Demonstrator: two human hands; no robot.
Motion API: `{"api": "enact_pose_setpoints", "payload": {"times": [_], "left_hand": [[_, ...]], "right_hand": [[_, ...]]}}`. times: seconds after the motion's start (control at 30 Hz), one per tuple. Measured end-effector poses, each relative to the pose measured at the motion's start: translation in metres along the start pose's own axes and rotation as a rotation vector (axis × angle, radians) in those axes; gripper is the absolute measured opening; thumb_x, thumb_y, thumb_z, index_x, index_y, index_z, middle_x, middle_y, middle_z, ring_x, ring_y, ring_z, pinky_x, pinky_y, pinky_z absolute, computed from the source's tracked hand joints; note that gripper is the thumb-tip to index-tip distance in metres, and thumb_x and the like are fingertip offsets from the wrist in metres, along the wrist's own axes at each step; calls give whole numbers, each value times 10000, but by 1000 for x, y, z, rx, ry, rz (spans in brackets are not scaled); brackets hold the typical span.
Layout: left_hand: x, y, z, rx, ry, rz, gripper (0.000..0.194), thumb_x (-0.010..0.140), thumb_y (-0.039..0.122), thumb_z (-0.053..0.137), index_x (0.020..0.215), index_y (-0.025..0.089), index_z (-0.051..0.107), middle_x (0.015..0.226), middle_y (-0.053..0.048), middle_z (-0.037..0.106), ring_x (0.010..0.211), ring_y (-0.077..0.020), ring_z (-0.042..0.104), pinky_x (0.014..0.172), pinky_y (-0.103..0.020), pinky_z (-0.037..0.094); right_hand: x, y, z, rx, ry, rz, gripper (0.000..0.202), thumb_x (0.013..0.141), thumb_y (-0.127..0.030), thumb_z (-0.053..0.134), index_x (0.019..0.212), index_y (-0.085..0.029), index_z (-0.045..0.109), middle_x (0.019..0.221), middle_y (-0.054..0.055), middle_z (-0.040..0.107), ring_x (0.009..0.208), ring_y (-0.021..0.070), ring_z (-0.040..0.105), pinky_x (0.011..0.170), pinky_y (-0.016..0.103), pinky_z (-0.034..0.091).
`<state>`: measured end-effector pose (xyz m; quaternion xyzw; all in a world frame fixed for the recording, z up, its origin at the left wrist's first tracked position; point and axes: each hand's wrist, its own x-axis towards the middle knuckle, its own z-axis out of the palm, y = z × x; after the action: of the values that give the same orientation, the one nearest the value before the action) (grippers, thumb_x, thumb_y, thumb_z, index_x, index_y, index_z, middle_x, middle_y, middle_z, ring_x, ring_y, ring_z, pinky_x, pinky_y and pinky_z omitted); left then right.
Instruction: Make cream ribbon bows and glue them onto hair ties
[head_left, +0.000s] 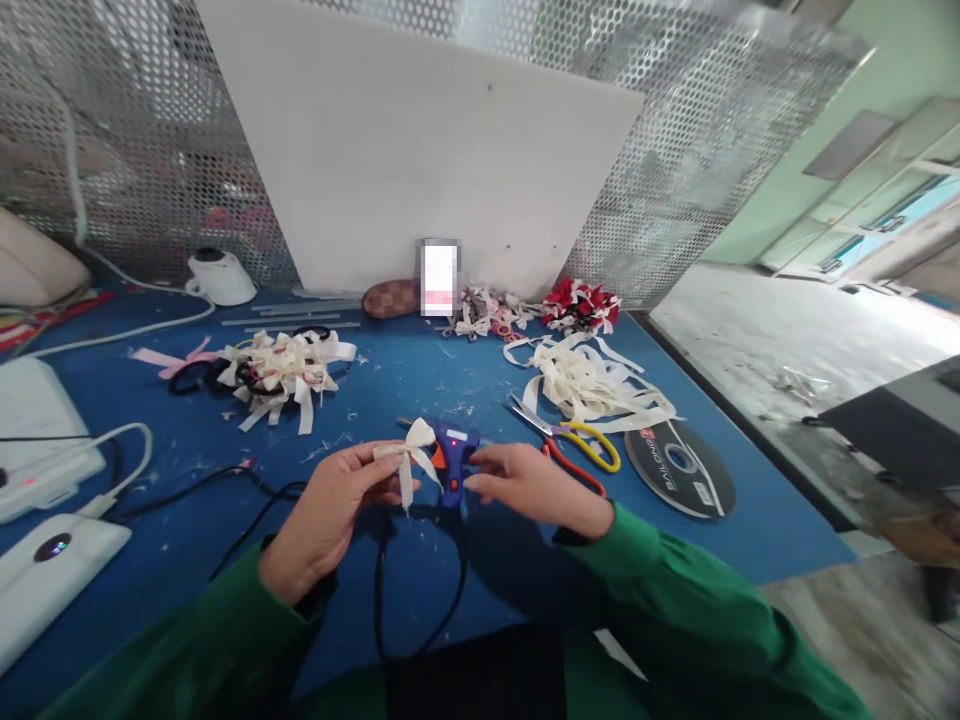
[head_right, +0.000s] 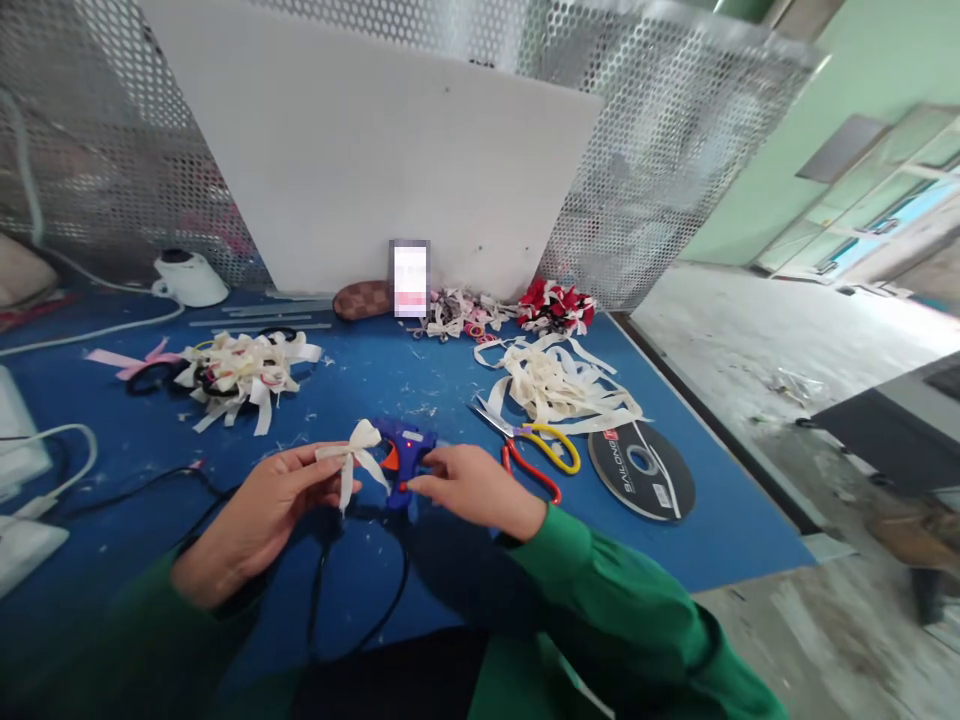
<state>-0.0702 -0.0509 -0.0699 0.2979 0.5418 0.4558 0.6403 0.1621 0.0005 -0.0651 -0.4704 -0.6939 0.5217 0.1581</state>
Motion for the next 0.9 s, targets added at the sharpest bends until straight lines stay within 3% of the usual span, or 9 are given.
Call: {"api": "enact_pose_setpoints", "payload": {"times": [0.1,0.17,0.23,0.33,0.47,0.6,0.8,0.9], "left_hand": [[-1,-1,1,-3,-12,-19,280,741,302,835,952,124,788,728,-56,730,631,-118,617,595,-191,507],[-3,-1,2,-1,-19,-35,269,758,314,826,950,130,788,727,-57,729,632,-112,615,599,-182,506],[-4,-1,2,-3,-15,-44,262,772,324,814,952,136,788,736,-61,734,631,-110,617,603,-181,508],[-4,-2,3,-8,-6,-55,249,773,304,808,952,133,785,729,-68,734,617,-116,623,583,-186,505],[-3,-3,4,-13,3,-71,250,763,283,812,961,134,783,760,-75,741,645,-131,644,589,-197,513],[-4,-3,5,-27,0,-93,252,769,290,803,970,138,784,732,-66,732,628,-134,638,575,-205,504],[-7,-1,7,-40,-14,-131,229,788,285,787,960,134,787,710,-66,729,617,-123,631,603,-199,492],[-5,-2,7,-38,-15,-127,235,782,289,790,954,129,790,691,-59,718,596,-120,609,586,-200,479]], "right_hand": [[12,-10,-50,-433,97,-119,180,889,-303,621,897,-202,771,729,8,755,627,138,677,633,250,480],[34,-12,-85,-714,340,-130,183,899,-302,608,897,-226,774,796,-2,776,699,139,693,671,242,477],[65,-10,-115,-807,476,-99,217,909,-266,580,975,-201,776,927,49,789,836,186,703,738,279,474],[115,1,-141,-900,546,-57,253,909,-216,557,1035,-190,775,1052,79,779,974,222,691,813,303,473],[166,18,-147,-1017,517,-23,222,948,-203,560,1050,-194,758,1110,96,746,1060,224,669,895,313,490],[194,28,-145,-1125,462,10,326,969,-345,617,1244,-171,621,1260,106,639,1071,231,654,908,439,562],[205,38,-144,-1228,423,-26,391,952,-355,643,1279,-146,595,1282,120,621,1089,244,648,908,452,565],[202,42,-142,-1220,449,-52,265,993,-295,553,1149,-113,665,1195,148,663,1084,255,642,963,460,496]]}}
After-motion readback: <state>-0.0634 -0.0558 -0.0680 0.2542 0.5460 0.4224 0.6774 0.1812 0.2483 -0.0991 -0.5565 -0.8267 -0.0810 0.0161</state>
